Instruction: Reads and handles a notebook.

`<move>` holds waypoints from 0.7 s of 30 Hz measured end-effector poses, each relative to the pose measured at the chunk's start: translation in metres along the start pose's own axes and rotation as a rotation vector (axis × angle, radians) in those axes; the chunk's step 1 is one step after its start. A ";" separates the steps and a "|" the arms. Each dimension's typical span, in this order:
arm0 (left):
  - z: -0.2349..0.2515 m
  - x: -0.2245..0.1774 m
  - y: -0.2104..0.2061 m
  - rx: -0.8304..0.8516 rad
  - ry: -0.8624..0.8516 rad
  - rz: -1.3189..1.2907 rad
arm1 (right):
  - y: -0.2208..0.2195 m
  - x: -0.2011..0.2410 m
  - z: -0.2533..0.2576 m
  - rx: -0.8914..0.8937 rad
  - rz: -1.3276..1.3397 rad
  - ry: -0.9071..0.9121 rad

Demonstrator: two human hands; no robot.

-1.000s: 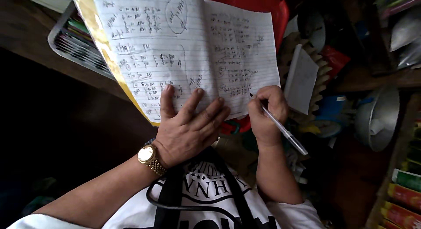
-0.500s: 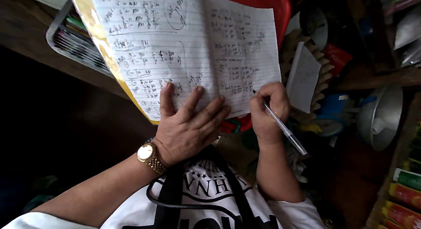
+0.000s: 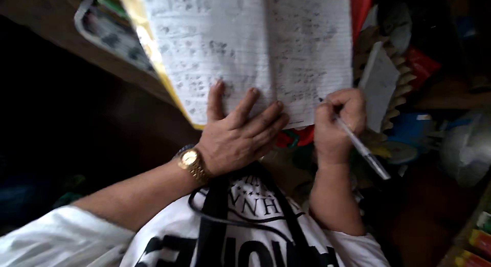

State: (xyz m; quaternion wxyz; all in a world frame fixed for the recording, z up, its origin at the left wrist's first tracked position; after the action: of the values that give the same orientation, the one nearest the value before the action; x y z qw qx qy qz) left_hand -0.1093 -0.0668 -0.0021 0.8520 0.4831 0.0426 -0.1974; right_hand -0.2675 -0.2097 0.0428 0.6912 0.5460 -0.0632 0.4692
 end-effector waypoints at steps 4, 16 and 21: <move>0.001 0.001 0.002 0.050 0.020 0.005 | 0.001 0.003 0.001 0.063 0.011 0.038; 0.001 0.003 0.009 0.054 -0.015 -0.018 | 0.041 -0.006 0.002 -0.158 0.192 -0.179; 0.000 0.003 0.009 0.046 -0.014 -0.022 | 0.033 -0.030 -0.018 -0.194 0.202 -0.435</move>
State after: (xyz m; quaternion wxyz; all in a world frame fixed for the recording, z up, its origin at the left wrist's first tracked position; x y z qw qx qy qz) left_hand -0.1035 -0.0639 0.0046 0.8386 0.5006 0.0373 -0.2113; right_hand -0.3152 -0.2136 0.0411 0.6602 0.5561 -0.3092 0.3991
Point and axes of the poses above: each hand's wrist, its own z-axis towards the middle knuckle, its own y-axis out of the back of the hand, x = y × z, the point moved 3 cm from there along z, towards the middle knuckle, and after that the axes turned 5 degrees about -y, right-handed, at the moved point
